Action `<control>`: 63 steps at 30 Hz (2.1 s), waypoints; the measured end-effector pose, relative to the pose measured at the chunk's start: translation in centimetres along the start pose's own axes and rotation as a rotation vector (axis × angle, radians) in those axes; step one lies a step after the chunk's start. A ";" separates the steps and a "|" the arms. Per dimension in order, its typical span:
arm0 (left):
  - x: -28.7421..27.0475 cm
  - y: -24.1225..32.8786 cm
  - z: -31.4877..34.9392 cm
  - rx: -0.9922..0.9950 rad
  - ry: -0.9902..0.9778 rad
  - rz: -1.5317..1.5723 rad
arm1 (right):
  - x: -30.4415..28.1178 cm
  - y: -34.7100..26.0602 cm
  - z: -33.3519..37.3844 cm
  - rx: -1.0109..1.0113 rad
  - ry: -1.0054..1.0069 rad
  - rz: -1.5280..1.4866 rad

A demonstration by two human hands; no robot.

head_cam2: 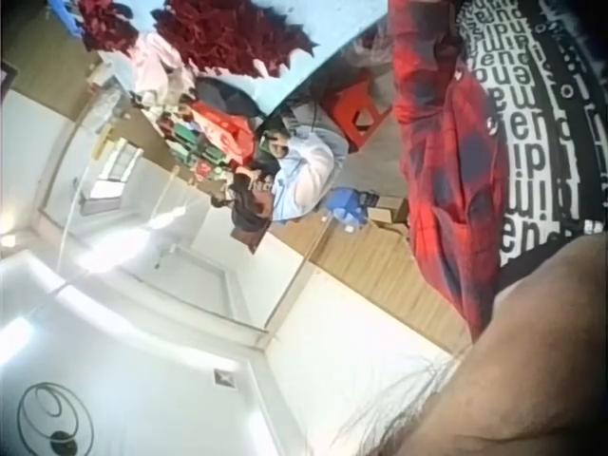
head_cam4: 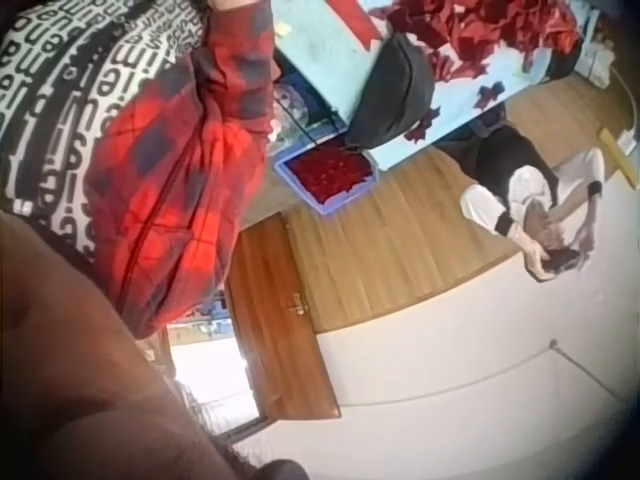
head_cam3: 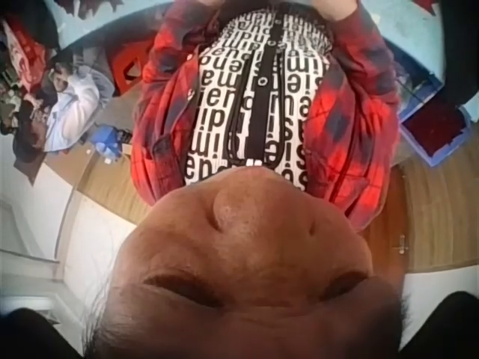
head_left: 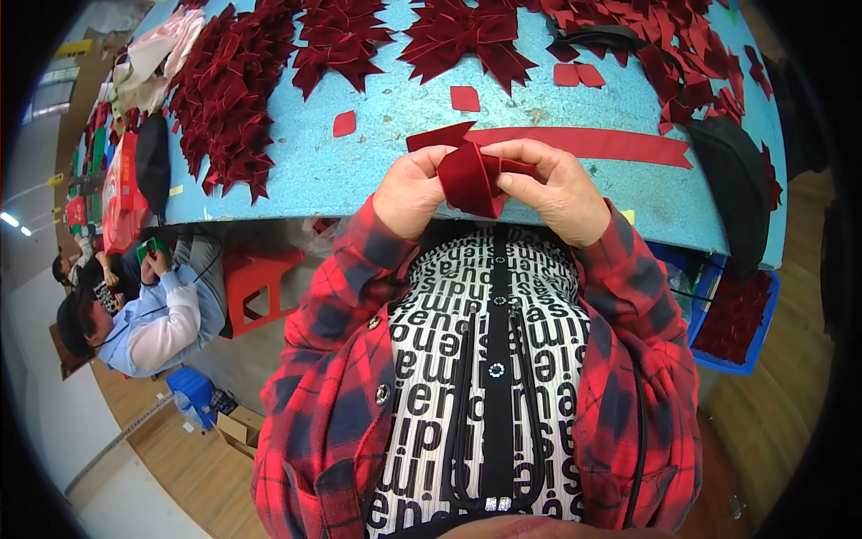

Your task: Folding and assembling red fabric strips into decorative bows.

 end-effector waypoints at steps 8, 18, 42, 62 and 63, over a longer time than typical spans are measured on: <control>0.6 0.8 0.2 -0.010 0.017 -0.011 | 0.0 0.1 -0.2 0.003 -0.001 0.012; 0.4 0.3 0.1 -0.027 0.022 -0.033 | -0.2 0.8 -0.4 0.032 -0.036 -0.047; -0.4 0.5 1.0 0.051 0.043 -0.068 | 0.7 2.6 -0.6 -0.008 0.055 -0.045; 2.0 -0.4 3.2 0.684 0.189 -0.524 | -0.1 2.5 -0.5 -0.065 0.182 -0.162; 2.4 -0.4 3.1 0.693 0.235 -0.575 | 0.0 2.4 -0.5 -0.032 0.180 -0.170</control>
Point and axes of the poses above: each hand's wrist, its own z-axis away from the middle knuckle, its own x-axis out of the palm, y = z × x, the point moved 2 cm from there along -z, towards the middle knuckle, and after that the axes turned 3 degrees about -z, right-handed, at the moved point
